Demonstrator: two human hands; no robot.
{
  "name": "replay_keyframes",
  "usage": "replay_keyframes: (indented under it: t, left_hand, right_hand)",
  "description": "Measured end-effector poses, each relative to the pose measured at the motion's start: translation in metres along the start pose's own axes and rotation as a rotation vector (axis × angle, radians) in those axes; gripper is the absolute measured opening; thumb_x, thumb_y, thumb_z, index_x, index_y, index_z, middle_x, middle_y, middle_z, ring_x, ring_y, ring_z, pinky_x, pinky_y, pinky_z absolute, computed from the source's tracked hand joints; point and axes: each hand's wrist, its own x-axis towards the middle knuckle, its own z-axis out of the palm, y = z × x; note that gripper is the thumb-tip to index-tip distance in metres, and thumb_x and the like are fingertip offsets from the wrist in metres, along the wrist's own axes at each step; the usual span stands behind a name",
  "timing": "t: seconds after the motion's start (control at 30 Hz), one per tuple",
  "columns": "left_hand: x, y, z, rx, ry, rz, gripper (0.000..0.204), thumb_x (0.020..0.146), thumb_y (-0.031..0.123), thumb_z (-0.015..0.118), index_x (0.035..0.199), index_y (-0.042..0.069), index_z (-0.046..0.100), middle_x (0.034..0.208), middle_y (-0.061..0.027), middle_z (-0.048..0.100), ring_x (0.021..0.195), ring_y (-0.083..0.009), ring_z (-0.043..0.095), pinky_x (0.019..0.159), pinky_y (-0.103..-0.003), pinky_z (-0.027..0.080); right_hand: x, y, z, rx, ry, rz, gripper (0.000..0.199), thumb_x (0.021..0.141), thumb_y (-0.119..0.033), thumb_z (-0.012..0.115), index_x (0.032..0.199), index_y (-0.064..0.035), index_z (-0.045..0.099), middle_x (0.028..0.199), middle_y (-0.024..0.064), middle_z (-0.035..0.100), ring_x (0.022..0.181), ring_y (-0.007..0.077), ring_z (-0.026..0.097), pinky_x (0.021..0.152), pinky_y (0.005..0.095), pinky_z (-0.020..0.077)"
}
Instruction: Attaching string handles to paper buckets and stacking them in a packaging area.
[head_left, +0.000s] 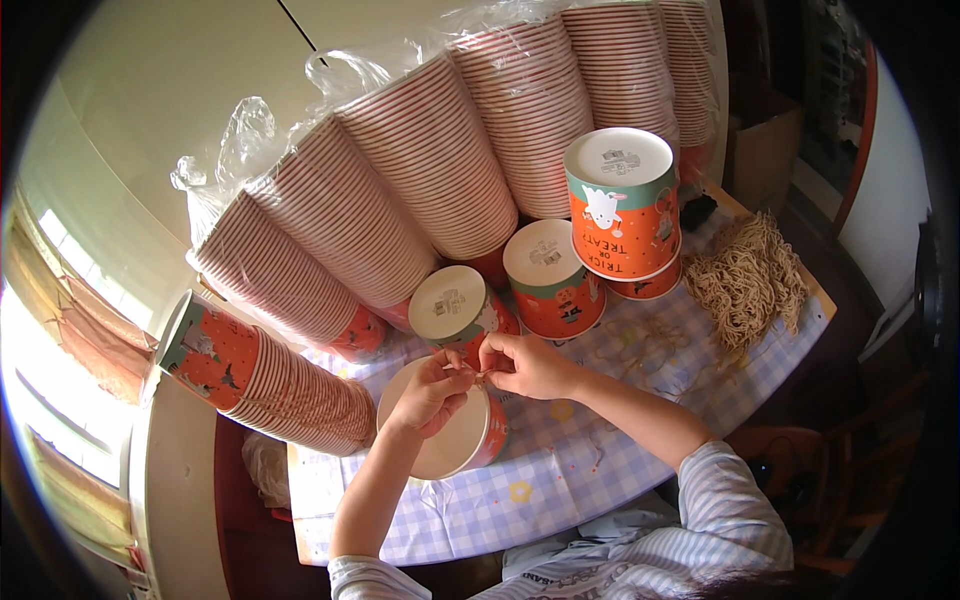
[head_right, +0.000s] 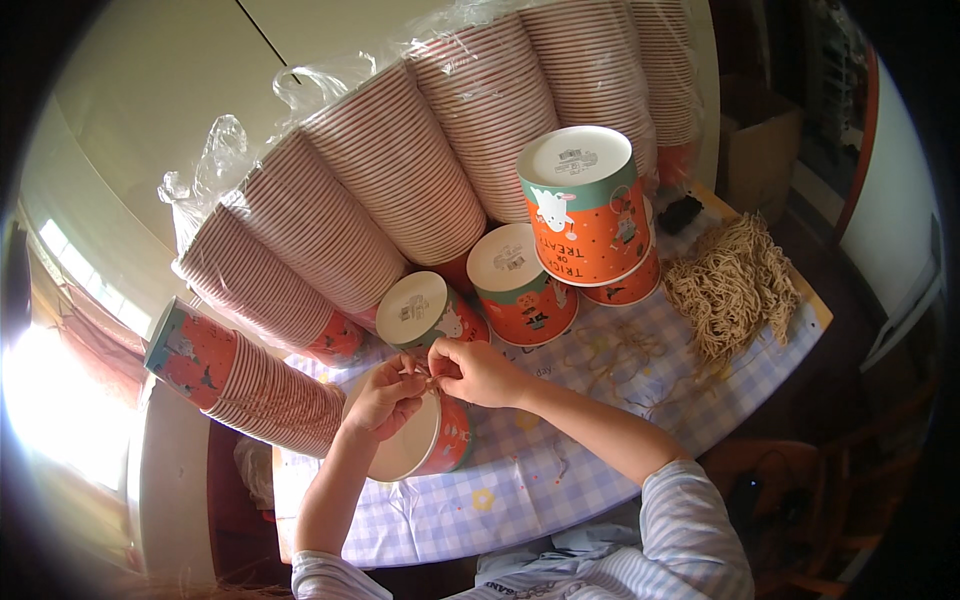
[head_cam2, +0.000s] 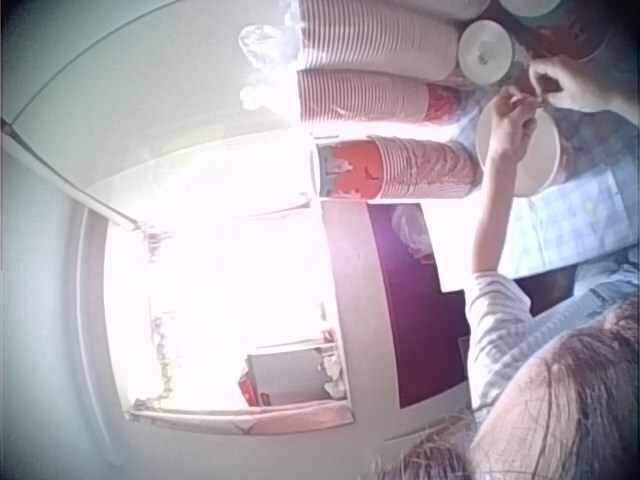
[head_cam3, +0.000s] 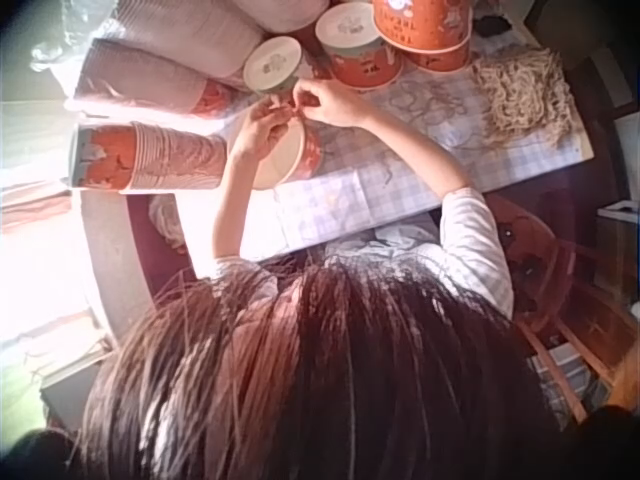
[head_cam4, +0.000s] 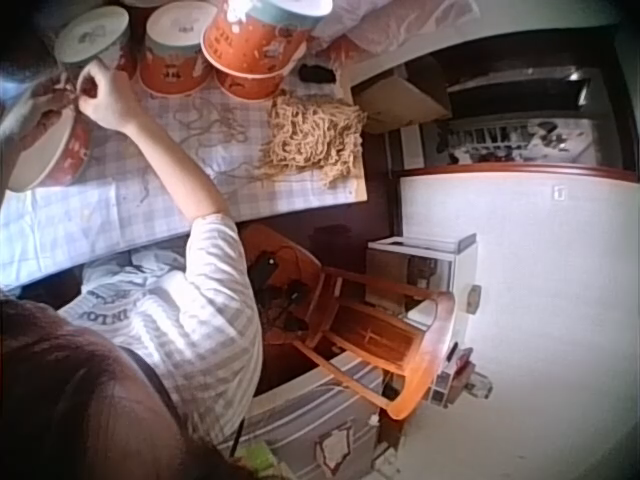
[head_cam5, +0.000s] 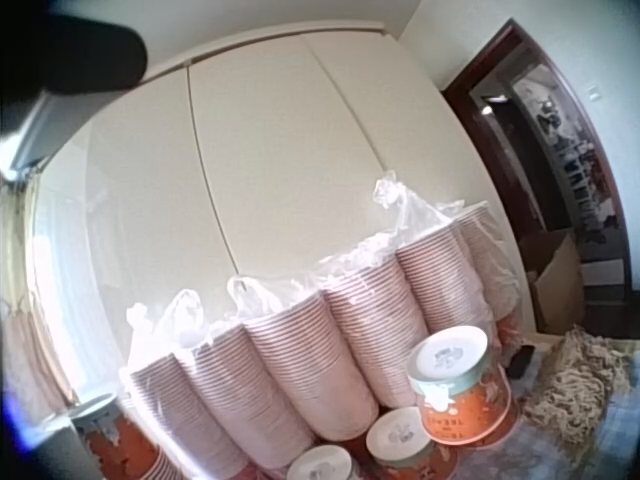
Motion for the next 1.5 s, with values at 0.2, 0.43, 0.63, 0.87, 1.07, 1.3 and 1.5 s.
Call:
replay_keyframes:
  t: [0.2, 0.43, 0.63, 0.87, 1.07, 1.3, 1.5]
  left_hand:
    - [0.003, 0.0, -0.005, -0.041, 0.006, -0.004, 0.018, 0.079, -0.003, 0.056, 0.085, 0.009, 0.044, 0.079, -0.0048, 0.056, 0.055, -0.0033, 0.045, 0.044, -0.013, 0.032]
    - [0.002, 0.002, -0.002, -0.022, 0.039, -0.011, 0.019, 0.078, -0.004, 0.056, 0.083, 0.009, 0.043, 0.078, -0.0042, 0.056, 0.055, -0.0028, 0.044, 0.043, -0.014, 0.03]
    - [0.006, 0.001, -0.005, -0.021, 0.005, -0.006, 0.019, 0.078, -0.004, 0.057, 0.084, 0.009, 0.043, 0.078, -0.0039, 0.056, 0.054, -0.0024, 0.043, 0.042, -0.014, 0.029]
    - [0.006, 0.001, -0.003, 0.003, 0.014, -0.007, 0.015, 0.08, -0.002, 0.055, 0.086, 0.008, 0.046, 0.083, -0.0063, 0.057, 0.052, -0.0008, 0.039, 0.042, -0.012, 0.028]
    - [0.006, 0.001, -0.003, 0.01, 0.005, 0.001, 0.015, 0.08, -0.004, 0.054, 0.088, 0.007, 0.048, 0.085, -0.0071, 0.058, 0.055, -0.0017, 0.042, 0.044, -0.013, 0.03]
    - [0.005, -0.01, 0.001, 0.587, 0.063, 0.184, 0.015, 0.077, 0.002, 0.06, 0.092, 0.001, 0.057, 0.082, -0.003, 0.058, 0.064, -0.0029, 0.047, 0.05, -0.016, 0.035]
    - [0.002, -0.005, 0.009, 0.641, 0.17, 0.19, 0.011, 0.078, 0.009, 0.061, 0.086, 0.002, 0.06, 0.075, 0.0006, 0.057, 0.057, -0.0022, 0.043, 0.049, -0.017, 0.032]
  right_hand:
    - [0.001, -0.003, -0.001, -0.078, 0.034, -0.117, 0.016, 0.073, -0.003, 0.062, 0.087, -0.0041, 0.053, 0.077, 0.0021, 0.061, 0.067, 0.0081, 0.056, 0.059, 0.0234, 0.0459]
    - [0.002, -0.005, -0.002, -0.022, 0.013, -0.118, 0.016, 0.075, -0.007, 0.065, 0.088, -0.004, 0.057, 0.08, 0.0035, 0.062, 0.068, 0.0088, 0.058, 0.062, 0.0224, 0.0471]
    - [0.003, -0.001, -0.006, -0.13, 0.058, -0.169, 0.012, 0.075, -0.011, 0.064, 0.083, -0.0029, 0.06, 0.077, 0.0069, 0.063, 0.067, 0.016, 0.06, 0.06, 0.0264, 0.0471]
    - [0.004, 0.005, -0.004, -0.152, 0.112, -0.149, 0.013, 0.077, -0.015, 0.062, 0.082, -0.0032, 0.061, 0.072, 0.0097, 0.063, 0.064, 0.0215, 0.061, 0.059, 0.0295, 0.0468]
    - [0.004, 0.005, -0.006, -0.196, 0.113, -0.184, 0.012, 0.078, -0.014, 0.06, 0.082, -0.0023, 0.061, 0.072, 0.0107, 0.062, 0.064, 0.0214, 0.062, 0.058, 0.0295, 0.0467]
    - [0.005, 0.006, -0.006, -0.105, 0.104, -0.12, 0.012, 0.079, -0.012, 0.058, 0.082, -0.0011, 0.06, 0.071, 0.0116, 0.062, 0.064, 0.0198, 0.061, 0.058, 0.0289, 0.0465]
    - [0.004, 0.003, -0.008, -0.131, 0.089, -0.101, 0.011, 0.079, -0.011, 0.058, 0.083, -0.0008, 0.06, 0.072, 0.0121, 0.062, 0.064, 0.0198, 0.061, 0.059, 0.029, 0.0465]
